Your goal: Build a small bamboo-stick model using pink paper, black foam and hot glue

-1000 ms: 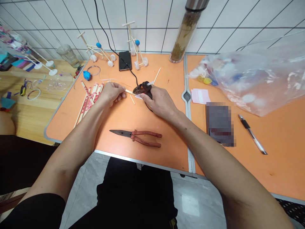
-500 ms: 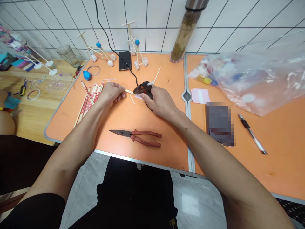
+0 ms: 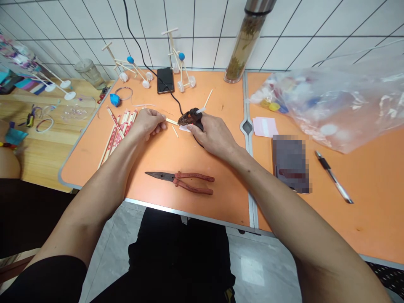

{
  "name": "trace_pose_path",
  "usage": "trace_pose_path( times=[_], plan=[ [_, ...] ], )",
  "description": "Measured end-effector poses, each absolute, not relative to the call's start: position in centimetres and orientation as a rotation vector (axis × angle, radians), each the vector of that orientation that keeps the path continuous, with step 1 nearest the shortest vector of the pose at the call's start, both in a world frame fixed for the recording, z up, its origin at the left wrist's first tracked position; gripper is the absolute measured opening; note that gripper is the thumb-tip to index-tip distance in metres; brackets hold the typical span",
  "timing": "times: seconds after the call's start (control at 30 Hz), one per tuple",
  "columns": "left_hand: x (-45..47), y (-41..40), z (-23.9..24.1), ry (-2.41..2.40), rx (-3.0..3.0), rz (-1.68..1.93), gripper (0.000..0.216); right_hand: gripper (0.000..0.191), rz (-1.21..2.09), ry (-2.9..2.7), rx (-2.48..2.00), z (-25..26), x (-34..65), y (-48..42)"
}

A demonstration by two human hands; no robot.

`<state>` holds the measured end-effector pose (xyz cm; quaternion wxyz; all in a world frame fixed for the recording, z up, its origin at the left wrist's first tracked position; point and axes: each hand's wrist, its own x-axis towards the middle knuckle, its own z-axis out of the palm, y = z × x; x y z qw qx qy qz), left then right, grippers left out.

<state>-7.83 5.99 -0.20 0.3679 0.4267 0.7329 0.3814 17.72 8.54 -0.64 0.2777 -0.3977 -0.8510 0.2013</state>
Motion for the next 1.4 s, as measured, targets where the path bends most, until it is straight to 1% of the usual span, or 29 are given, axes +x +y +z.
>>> trace_pose_path(
  times=[0.2, 0.33, 0.5, 0.87, 1.13, 1.4],
  plan=[
    [-7.5, 5.8, 0.2, 1.859, 1.091, 1.004, 0.035, 0.037, 0.492, -2.267, -1.076, -0.5, 17.6, 8.5],
    [-7.2, 5.7, 0.6, 1.857, 1.080, 1.007, 0.034, 0.036, 0.539, -2.276, -1.047, -0.3, 17.0, 8.3],
    [-7.1, 5.5, 1.0, 1.856, 1.086, 1.008, 0.037, 0.037, 0.572, -2.280, -1.045, -0.2, 16.7, 8.4],
    [-7.1, 5.5, 0.9, 1.864, 1.084, 1.012, 0.033, 0.041, 0.545, -2.279, -1.055, -0.7, 16.6, 8.6],
    [-7.1, 5.5, 0.8, 1.857, 1.079, 1.017, 0.037, 0.035, 0.561, -2.296, -1.070, -0.4, 16.9, 8.5],
    [-7.2, 5.7, 0.8, 1.882, 1.081, 1.000, 0.030, 0.036, 0.548, -2.291, -1.063, -0.7, 17.2, 8.6]
  ],
)
